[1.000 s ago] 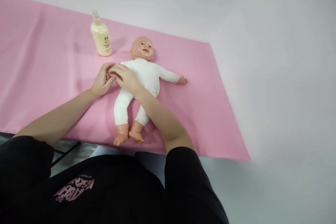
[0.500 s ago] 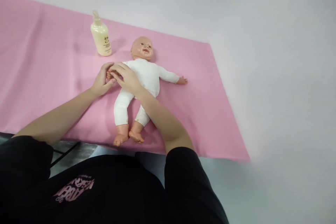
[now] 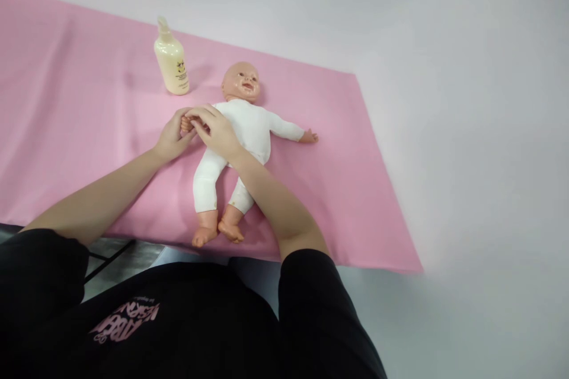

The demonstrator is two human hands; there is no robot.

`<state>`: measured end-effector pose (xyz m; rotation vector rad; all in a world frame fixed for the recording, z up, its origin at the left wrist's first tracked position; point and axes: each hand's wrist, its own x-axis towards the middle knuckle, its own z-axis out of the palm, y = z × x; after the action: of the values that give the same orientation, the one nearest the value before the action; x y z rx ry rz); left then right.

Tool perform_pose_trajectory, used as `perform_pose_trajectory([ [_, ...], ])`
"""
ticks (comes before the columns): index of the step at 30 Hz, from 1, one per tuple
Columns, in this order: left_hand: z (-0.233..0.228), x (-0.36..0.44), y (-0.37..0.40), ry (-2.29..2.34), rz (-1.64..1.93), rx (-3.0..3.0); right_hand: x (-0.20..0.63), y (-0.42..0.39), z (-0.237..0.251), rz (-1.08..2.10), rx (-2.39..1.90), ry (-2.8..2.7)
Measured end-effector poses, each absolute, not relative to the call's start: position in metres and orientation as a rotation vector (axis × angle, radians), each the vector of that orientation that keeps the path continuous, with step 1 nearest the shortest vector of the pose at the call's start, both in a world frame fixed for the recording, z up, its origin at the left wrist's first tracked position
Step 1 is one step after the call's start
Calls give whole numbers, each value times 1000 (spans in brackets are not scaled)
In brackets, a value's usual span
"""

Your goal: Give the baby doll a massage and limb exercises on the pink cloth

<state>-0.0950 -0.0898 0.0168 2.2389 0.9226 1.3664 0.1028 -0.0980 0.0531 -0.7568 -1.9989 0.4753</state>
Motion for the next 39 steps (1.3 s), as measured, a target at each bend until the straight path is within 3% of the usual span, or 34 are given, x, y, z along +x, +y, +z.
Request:
perform_pose_trajectory([
  [23, -14, -105, -70, 864, 1442, 2190, 102, -94, 50, 462, -774, -2094],
  [39, 8, -99, -81, 1008, 1463, 2096, 102, -88, 43, 597, -911, -2040],
])
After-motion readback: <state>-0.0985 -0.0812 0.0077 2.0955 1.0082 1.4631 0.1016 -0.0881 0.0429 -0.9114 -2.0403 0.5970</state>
